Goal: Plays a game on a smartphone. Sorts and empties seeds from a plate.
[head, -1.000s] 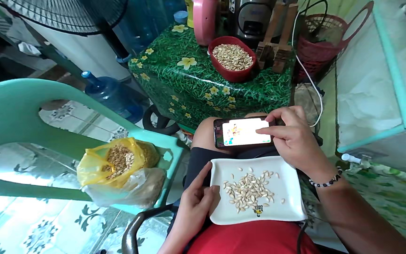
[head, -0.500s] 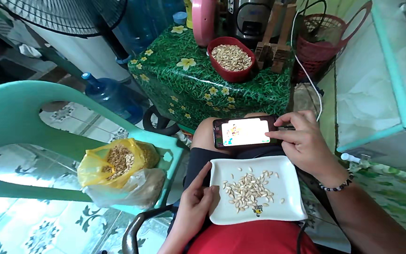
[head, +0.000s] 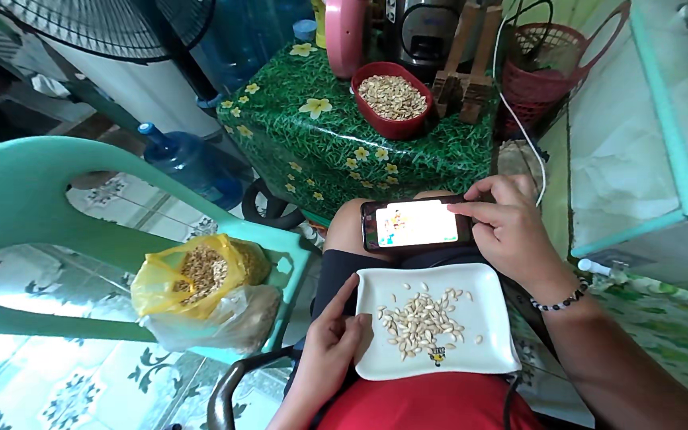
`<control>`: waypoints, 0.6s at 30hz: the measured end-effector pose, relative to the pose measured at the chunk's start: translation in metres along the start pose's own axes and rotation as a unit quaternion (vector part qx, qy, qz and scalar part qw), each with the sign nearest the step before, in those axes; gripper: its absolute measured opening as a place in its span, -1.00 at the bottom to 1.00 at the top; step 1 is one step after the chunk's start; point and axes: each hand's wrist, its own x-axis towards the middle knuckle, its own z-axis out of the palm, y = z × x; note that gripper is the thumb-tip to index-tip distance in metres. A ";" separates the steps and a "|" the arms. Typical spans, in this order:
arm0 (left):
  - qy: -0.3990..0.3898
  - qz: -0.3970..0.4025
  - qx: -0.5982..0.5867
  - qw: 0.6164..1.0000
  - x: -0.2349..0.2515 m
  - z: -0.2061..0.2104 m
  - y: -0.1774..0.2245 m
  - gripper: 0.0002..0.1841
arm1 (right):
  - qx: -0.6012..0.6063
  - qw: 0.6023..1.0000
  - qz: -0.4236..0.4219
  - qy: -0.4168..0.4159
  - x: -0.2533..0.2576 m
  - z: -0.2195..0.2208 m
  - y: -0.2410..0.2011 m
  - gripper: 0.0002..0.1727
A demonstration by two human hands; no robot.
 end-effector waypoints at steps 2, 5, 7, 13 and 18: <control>0.000 -0.002 -0.001 1.000 0.000 0.000 0.001 -0.38 | 0.004 1.000 -0.002 0.001 0.000 0.000 0.000 -0.55; 0.000 -0.008 0.002 1.000 -0.001 0.000 0.001 -0.38 | 0.012 1.000 -0.007 0.003 -0.001 0.000 0.000 -0.58; 0.000 -0.011 0.009 1.000 0.000 0.000 0.002 -0.38 | 0.010 1.000 -0.014 0.001 -0.003 0.001 0.001 -0.59; -0.001 -0.007 0.006 1.000 -0.001 0.000 0.002 -0.38 | 0.009 1.000 -0.001 0.001 -0.002 0.000 0.002 -0.57; 0.001 -0.008 0.006 1.000 0.000 0.000 0.001 -0.38 | 0.005 1.000 0.009 0.019 -0.002 -0.003 0.005 -0.58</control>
